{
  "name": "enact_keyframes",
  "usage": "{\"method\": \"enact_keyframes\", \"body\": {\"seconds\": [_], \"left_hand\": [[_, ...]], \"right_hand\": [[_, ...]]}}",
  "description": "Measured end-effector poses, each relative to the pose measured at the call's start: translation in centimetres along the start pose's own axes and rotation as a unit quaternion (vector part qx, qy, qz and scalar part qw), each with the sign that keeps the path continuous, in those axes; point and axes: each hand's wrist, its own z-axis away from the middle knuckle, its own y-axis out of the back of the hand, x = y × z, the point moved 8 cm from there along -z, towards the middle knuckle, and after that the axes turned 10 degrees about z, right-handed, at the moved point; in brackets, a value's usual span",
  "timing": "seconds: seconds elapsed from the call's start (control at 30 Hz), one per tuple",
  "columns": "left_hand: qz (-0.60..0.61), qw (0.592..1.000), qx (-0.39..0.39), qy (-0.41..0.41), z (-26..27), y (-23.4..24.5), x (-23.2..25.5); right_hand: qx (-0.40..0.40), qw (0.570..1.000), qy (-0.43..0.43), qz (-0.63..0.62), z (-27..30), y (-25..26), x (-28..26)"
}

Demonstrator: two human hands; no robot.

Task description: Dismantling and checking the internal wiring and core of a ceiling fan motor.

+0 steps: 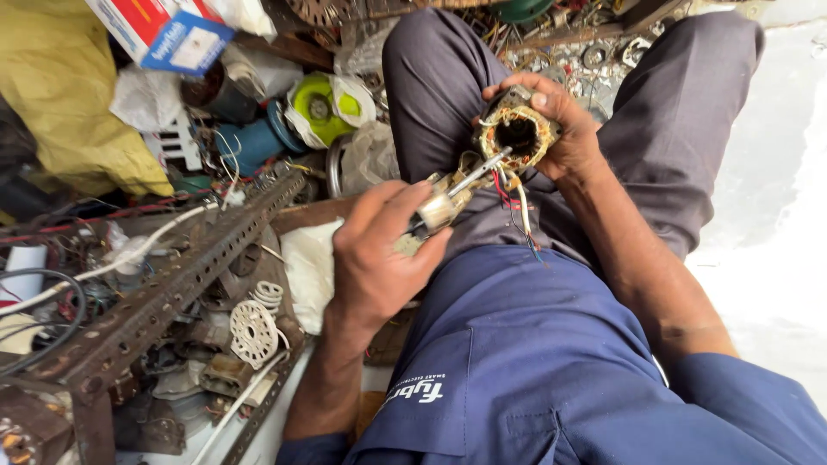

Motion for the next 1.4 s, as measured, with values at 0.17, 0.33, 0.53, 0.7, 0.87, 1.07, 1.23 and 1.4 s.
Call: {"method": "enact_keyframes", "body": {"seconds": [0.17,0.33,0.53,0.7,0.87,1.07,1.23,1.4], "left_hand": [[-0.059,0.995,-0.046,-0.061,-2.8,-2.6,1.3],[-0.086,0.988,-0.090,-0.093,-5.4,-5.2,3.0],[-0.116,0.977,-0.143,-0.109,-7.1,-7.5,3.4],[-0.150,0.969,-0.157,-0.115,-6.8,-8.5,3.0],[-0.157,0.966,-0.159,-0.130,-7.0,-8.9,3.7],[-0.194,0.951,-0.172,-0.170,-6.7,-10.2,4.2],[-0.174,0.958,-0.187,-0.131,-7.4,-10.9,2.7],[-0.144,0.959,-0.198,-0.146,-7.8,-10.7,2.2]], "right_hand": [[0.021,1.000,0.011,0.004,0.1,0.5,0.0],[0.028,0.999,0.017,0.001,0.1,0.5,-0.5],[0.042,0.999,0.014,0.003,0.0,0.1,-1.0],[0.053,0.999,0.012,0.002,0.0,0.8,-0.4],[0.056,0.998,0.005,-0.012,0.0,0.5,-0.5],[0.068,0.998,0.002,-0.012,-0.1,0.8,-0.4],[0.086,0.996,-0.003,-0.021,-0.3,1.4,0.1],[0.095,0.995,-0.003,-0.017,-0.1,1.2,-0.3]]}}
